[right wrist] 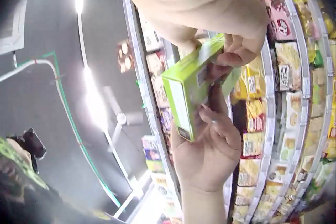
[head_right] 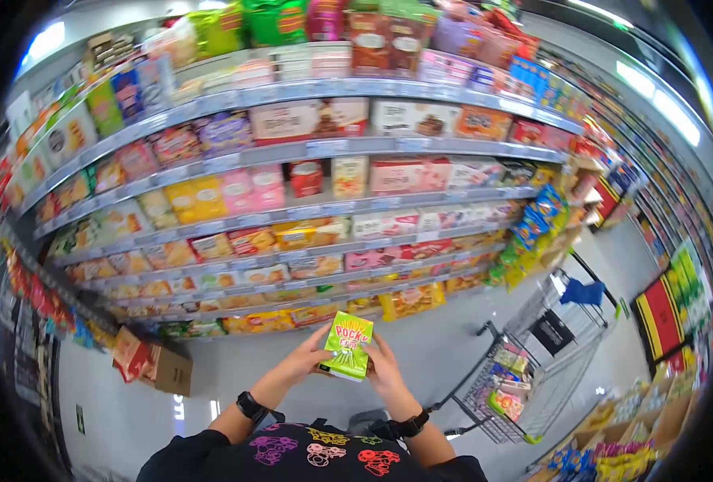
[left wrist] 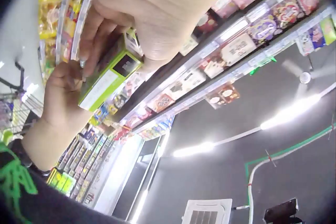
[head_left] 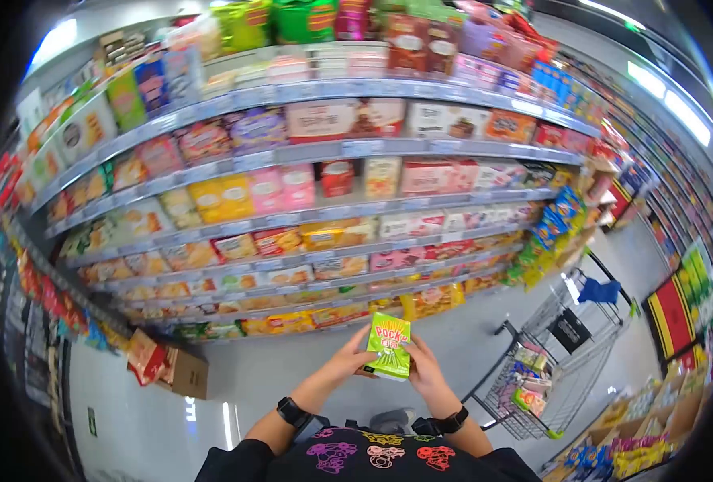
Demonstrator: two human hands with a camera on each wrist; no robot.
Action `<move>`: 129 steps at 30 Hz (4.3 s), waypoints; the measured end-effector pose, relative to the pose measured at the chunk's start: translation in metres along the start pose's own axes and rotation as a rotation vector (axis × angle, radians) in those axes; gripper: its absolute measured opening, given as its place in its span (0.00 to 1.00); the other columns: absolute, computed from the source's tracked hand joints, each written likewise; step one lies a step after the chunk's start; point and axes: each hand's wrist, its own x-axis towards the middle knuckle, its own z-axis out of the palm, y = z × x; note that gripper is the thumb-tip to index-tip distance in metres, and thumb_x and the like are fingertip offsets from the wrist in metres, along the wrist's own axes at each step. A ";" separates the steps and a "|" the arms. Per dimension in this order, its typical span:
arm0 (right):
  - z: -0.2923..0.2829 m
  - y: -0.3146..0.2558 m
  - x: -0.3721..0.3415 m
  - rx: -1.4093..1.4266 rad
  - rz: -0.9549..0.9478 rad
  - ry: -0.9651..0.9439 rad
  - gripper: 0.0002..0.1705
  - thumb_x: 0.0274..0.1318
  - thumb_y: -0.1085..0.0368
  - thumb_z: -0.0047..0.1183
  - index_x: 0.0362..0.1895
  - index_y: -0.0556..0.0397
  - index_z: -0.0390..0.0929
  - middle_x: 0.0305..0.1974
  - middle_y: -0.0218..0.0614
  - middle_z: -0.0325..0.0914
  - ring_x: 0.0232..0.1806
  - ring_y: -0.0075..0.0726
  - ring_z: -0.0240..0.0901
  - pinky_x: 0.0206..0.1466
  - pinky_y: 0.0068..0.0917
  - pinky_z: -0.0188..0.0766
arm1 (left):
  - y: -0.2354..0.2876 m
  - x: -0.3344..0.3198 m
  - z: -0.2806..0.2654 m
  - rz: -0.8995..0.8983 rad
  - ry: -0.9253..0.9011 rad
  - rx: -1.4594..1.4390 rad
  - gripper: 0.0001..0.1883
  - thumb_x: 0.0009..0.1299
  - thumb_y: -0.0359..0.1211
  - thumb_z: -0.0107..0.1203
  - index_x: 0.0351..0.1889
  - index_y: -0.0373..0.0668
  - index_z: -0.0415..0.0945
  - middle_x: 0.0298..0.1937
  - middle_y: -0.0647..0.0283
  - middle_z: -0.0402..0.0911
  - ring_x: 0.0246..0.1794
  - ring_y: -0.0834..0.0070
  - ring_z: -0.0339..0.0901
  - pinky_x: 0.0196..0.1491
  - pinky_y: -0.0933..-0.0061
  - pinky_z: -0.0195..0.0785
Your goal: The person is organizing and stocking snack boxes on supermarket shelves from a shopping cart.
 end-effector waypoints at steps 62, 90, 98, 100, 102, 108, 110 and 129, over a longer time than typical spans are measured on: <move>0.682 -0.003 0.253 -0.771 -1.755 -0.384 0.22 0.46 0.64 0.58 0.47 0.51 0.69 0.29 0.37 0.75 0.23 0.29 0.74 0.27 0.25 0.70 | 0.489 -0.154 -0.357 1.759 1.121 1.516 0.37 0.52 0.33 0.53 0.60 0.31 0.55 0.54 0.44 0.64 0.54 0.50 0.61 0.56 0.55 0.54; 0.686 0.004 0.250 -0.816 -1.891 -0.280 0.33 0.44 0.68 0.57 0.59 0.50 0.63 0.37 0.42 0.75 0.30 0.39 0.74 0.35 0.28 0.71 | 0.493 -0.127 -0.369 1.642 1.067 1.597 0.41 0.54 0.36 0.54 0.62 0.26 0.47 0.64 0.36 0.48 0.66 0.45 0.46 0.64 0.55 0.44; 0.688 0.005 0.250 -0.899 -1.938 -0.265 0.35 0.43 0.67 0.58 0.59 0.52 0.63 0.37 0.43 0.74 0.27 0.38 0.73 0.32 0.28 0.70 | 0.491 -0.126 -0.366 1.601 1.123 1.650 0.41 0.54 0.36 0.55 0.61 0.24 0.48 0.65 0.36 0.46 0.67 0.45 0.43 0.65 0.54 0.42; 0.687 0.006 0.250 -0.918 -1.916 -0.282 0.34 0.43 0.67 0.58 0.58 0.52 0.63 0.36 0.43 0.75 0.27 0.37 0.73 0.31 0.27 0.70 | 0.489 -0.125 -0.365 1.595 1.134 1.663 0.41 0.54 0.37 0.54 0.61 0.24 0.48 0.65 0.36 0.46 0.67 0.45 0.43 0.65 0.54 0.42; 0.688 0.007 0.254 -0.904 -1.984 -0.277 0.33 0.44 0.67 0.58 0.58 0.51 0.64 0.35 0.42 0.74 0.26 0.36 0.73 0.30 0.27 0.70 | 0.489 -0.124 -0.364 1.584 1.145 1.680 0.41 0.54 0.37 0.54 0.62 0.24 0.48 0.65 0.36 0.46 0.67 0.45 0.43 0.65 0.54 0.41; 0.686 0.011 0.253 -0.945 -1.851 -0.291 0.34 0.44 0.68 0.56 0.60 0.50 0.62 0.31 0.42 0.74 0.24 0.35 0.73 0.29 0.26 0.71 | 0.488 -0.120 -0.367 1.595 1.189 1.695 0.39 0.59 0.39 0.51 0.62 0.25 0.48 0.65 0.37 0.45 0.68 0.46 0.41 0.66 0.54 0.40; 0.685 0.012 0.254 -0.945 -1.865 -0.289 0.34 0.45 0.69 0.56 0.60 0.50 0.62 0.30 0.42 0.74 0.24 0.35 0.73 0.29 0.26 0.71 | 0.487 -0.119 -0.366 1.576 1.194 1.688 0.38 0.61 0.42 0.49 0.62 0.25 0.48 0.66 0.38 0.45 0.68 0.46 0.41 0.66 0.54 0.38; 0.681 0.007 0.277 -0.782 -1.893 -0.398 0.21 0.47 0.70 0.52 0.49 0.53 0.70 0.35 0.40 0.79 0.28 0.33 0.77 0.30 0.24 0.74 | 0.484 -0.116 -0.362 1.432 1.325 1.780 0.38 0.67 0.50 0.38 0.66 0.34 0.42 0.68 0.40 0.40 0.70 0.47 0.34 0.65 0.44 0.28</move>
